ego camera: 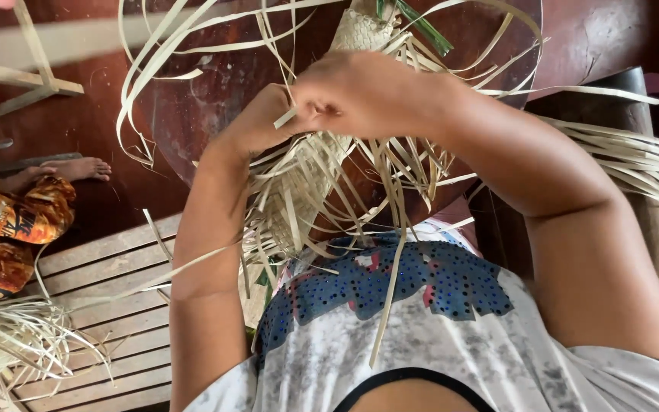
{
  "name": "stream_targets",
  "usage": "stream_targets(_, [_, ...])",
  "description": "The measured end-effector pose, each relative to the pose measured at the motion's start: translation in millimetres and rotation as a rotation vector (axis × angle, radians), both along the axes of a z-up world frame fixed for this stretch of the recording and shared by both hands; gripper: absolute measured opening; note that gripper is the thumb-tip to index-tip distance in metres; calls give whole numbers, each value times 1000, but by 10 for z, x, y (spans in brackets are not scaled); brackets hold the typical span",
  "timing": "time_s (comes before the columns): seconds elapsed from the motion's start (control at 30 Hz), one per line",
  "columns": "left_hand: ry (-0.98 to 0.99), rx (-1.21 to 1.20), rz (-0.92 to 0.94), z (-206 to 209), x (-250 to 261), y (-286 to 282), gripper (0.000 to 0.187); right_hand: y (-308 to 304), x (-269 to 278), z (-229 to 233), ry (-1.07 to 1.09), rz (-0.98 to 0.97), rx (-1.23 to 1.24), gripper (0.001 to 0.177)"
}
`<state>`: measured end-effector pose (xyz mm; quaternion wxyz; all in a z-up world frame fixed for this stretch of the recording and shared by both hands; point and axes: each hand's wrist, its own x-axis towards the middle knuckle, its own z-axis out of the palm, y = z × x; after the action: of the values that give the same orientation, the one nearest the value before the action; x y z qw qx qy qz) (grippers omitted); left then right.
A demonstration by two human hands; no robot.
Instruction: The person is weaving dried leaf strips together to create a structured object, likely a mat or a container.
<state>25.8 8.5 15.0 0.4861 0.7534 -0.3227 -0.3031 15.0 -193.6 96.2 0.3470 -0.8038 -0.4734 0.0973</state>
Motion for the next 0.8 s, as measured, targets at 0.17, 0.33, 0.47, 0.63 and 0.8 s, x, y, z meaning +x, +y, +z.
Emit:
stream_targets(0.17, [86, 205, 53, 227, -30, -54, 22, -167, 3, -136, -37, -158, -471, 10])
stream_targets(0.33, [396, 682, 365, 958, -217, -222, 50, -192, 10, -519, -230, -141, -421, 18])
stream_targets(0.47, [103, 866, 198, 1101, -267, -161, 64, -211, 64, -554, -244, -111, -354, 16])
stream_targets(0.63, [-143, 725, 182, 868, -371, 36, 51, -152, 125, -329, -11, -80, -466, 16])
stream_targets(0.8, [287, 938, 235, 1351, -337, 42, 16, -161, 175, -250, 229, -86, -461, 12])
